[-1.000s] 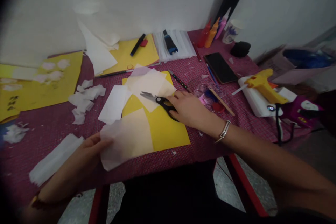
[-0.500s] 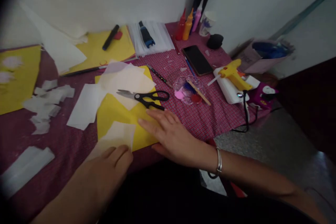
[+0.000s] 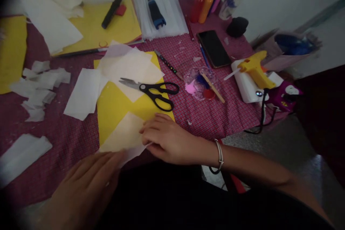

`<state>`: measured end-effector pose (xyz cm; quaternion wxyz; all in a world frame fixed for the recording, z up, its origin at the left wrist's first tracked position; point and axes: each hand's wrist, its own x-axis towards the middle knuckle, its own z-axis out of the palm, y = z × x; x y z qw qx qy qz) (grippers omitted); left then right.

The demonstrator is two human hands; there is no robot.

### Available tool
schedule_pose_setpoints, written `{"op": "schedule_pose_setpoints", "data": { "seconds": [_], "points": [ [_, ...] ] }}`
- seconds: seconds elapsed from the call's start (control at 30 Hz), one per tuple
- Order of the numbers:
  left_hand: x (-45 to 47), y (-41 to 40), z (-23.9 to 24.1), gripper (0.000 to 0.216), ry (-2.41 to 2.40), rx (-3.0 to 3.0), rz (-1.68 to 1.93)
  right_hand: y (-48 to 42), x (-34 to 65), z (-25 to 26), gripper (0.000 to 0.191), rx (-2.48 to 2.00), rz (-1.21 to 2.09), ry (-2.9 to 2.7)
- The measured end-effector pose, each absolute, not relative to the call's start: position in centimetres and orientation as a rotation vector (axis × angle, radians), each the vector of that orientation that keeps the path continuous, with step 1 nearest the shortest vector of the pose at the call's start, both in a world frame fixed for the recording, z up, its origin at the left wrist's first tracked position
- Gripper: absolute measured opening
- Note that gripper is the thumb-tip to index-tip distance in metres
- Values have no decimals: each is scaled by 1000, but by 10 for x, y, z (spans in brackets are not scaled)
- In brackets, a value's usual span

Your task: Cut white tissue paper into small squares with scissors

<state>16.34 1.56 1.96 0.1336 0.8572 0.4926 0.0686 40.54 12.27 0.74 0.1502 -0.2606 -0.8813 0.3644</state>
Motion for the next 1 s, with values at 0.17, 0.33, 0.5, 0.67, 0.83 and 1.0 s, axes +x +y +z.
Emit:
{"op": "schedule_pose_setpoints", "data": {
  "seconds": [0.17, 0.33, 0.5, 0.67, 0.83, 1.0],
  "points": [
    [144, -19, 1, 59, 1849, 2032, 458, 133, 389, 20, 9, -710, 1315, -2491],
    [151, -28, -3, 50, 1959, 1543, 670, 140, 373, 15, 11, -826, 1425, -2439],
    [151, -21, 3, 42, 2001, 1223, 714, 145, 367, 2, 49, -1028, 1187, -2512],
    [147, -15, -6, 42, 1985, 1178, 717, 145, 369, -9, 53, -1064, 1095, -2548],
    [146, -11, -11, 43, 2046, 1169, 702, 146, 366, -13, 50, -1076, 1042, -2556],
    [145, -11, -13, 43, 2053, 1072, 719, 145, 363, -19, 45, -1068, 934, -2557]
  ]
}}
